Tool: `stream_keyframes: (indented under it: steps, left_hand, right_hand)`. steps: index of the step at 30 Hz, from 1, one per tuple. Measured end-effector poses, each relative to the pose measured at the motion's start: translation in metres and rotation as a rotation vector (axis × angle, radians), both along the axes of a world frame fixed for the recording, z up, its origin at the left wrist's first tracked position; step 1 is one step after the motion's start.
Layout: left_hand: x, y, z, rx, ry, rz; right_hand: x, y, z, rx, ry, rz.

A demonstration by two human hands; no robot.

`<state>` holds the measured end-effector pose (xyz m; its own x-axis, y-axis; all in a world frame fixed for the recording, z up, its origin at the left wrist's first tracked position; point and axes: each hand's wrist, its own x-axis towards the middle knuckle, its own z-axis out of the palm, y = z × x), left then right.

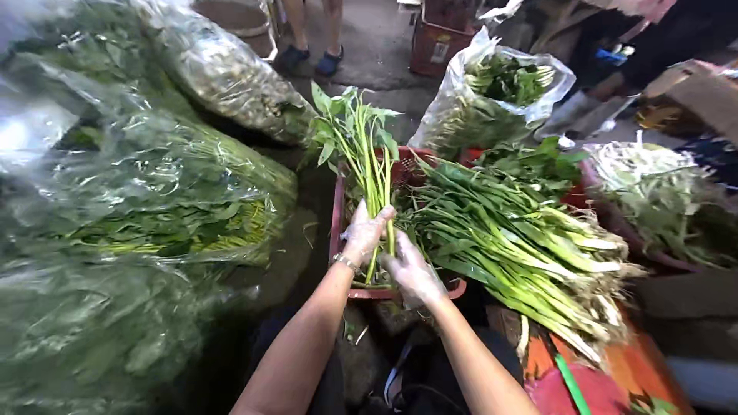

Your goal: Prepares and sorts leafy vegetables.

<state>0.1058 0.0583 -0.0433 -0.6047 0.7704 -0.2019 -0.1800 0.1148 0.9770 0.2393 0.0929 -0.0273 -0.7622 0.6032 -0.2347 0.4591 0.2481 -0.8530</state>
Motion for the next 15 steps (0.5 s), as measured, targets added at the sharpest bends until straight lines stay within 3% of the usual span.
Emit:
stream_keyframes:
  steps: [5, 8, 11, 15]
  left_hand:
    - [-0.024, -0.014, 0.0, -0.025, 0.017, 0.042]
    - [-0.043, -0.023, 0.001, 0.053, -0.034, 0.09]
    - [-0.049, -0.031, -0.007, 0.24, -0.141, 0.042]
    - [-0.046, -0.035, -0.011, 0.484, -0.27, -0.148]
  right_hand:
    - [0.023, 0.019, 0.009, -0.267, 0.166, -0.391]
    - [0.045, 0.039, 0.021, -0.322, 0.326, -0.556]
    - [0.06, 0.048, 0.035, -0.234, 0.452, -0.598]
    - [0.068, 0.047, 0.047, -0.053, 0.622, -0.498]
